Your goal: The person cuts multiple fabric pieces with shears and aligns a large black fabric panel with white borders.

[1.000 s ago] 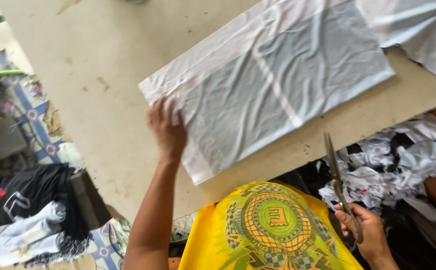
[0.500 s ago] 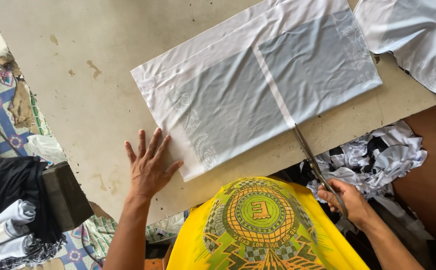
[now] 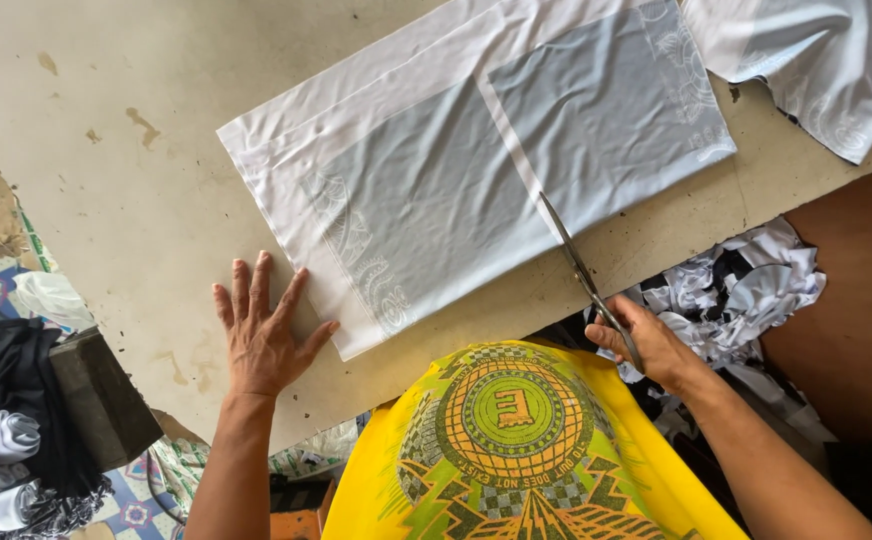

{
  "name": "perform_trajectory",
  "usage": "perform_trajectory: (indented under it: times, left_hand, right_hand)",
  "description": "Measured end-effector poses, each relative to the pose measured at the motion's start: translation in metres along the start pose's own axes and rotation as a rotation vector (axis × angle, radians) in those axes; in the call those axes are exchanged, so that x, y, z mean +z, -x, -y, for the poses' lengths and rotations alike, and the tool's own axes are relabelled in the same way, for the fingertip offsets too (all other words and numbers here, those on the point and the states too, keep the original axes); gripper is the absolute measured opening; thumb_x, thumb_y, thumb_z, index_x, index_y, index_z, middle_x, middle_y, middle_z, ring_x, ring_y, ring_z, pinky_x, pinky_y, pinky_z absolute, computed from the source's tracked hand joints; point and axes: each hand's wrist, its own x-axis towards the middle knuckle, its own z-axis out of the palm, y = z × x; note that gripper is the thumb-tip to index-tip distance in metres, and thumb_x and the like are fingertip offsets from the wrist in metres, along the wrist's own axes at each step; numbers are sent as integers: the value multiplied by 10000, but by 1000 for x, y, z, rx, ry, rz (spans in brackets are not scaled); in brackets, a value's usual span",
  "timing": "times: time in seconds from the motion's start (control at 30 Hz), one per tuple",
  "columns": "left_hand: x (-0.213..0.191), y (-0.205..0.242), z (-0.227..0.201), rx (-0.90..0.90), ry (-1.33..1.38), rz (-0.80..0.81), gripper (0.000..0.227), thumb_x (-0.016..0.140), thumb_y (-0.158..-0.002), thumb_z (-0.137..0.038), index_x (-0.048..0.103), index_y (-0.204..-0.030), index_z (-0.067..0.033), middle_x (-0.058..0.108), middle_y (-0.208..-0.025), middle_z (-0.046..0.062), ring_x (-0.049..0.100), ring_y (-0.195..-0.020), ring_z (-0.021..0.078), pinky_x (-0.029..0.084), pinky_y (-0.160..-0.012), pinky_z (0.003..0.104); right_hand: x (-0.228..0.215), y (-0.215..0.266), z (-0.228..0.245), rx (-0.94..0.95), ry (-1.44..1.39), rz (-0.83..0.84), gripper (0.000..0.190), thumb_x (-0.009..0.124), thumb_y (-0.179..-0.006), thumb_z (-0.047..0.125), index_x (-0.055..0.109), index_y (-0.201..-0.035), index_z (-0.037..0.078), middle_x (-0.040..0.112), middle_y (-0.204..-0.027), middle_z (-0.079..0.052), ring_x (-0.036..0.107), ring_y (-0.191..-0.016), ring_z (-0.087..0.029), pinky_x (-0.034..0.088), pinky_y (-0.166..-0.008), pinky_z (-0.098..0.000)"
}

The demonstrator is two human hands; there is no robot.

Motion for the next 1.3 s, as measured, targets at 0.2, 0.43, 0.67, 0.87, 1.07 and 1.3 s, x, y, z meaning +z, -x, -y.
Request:
perform_trajectory:
  times: [0.2, 0.43, 0.67, 0.87, 1.07, 1.3]
  left_hand:
    - [-1, 0, -1, -9, 5, -1, 841, 567, -770, -822, 475, -1520, -453, 286, -1716, 56, 136, -1599, 359, 39, -1258, 616]
    - [-1, -2, 0, 3, -3, -28, 844, 569, -757, -829, 474, -1511, -462, 288, -1711, 43, 144, -1599, 351, 33, -1271, 585]
    - [0, 1, 0, -9, 9, -22, 837, 574, -757, -829, 483, -1503, -460, 307, -1700, 49, 156, -1599, 347, 27, -1275, 584]
    - [-4, -2, -3, -20, 8, -24, 829, 575, -751, -825, 478, -1497, -478, 309, -1696, 35, 150, -1602, 332, 7, -1286, 567]
    - [-2, 0, -3, -22, 2, -12, 843, 575, -742, -830, 475, -1500, -474, 307, -1700, 27, 143, -1607, 323, 12, -1289, 564]
    - [-15, -5, -4, 116, 23, -79, 860, 646, -796, -743, 490, -1529, -322, 336, -1686, 109, 209, -1601, 380, 108, -1264, 636]
  right_hand:
    - [16, -8, -9, -36, -99, -84, 342, 894, -787, 197, 629, -791, -19, 503, -490, -115, 517, -333, -191, 412, -382, -259]
    - [9, -13, 15, 63, -72, -47, 406, 908, -773, 317, 706, -882, -18, 588, -580, -185, 620, -494, -252, 527, -452, -333]
    - [17, -34, 38, 18, -102, -68, 407, 879, -820, 315, 631, -825, -8, 495, -565, -105, 535, -423, -183, 436, -391, -261]
    - [9, -45, 77, -2, -92, -3, 473, 856, -829, 405, 640, -857, -15, 487, -586, -118, 553, -475, -209, 468, -420, -296]
    - [17, -55, 98, -20, -89, -27, 472, 892, -812, 362, 613, -816, -20, 461, -574, -86, 529, -463, -181, 444, -395, -250]
    - [12, -61, 172, 299, 91, 160, 791, 642, -745, 577, 517, -1338, 68, 590, -1371, -189, 558, -1300, -327, 457, -1079, -562]
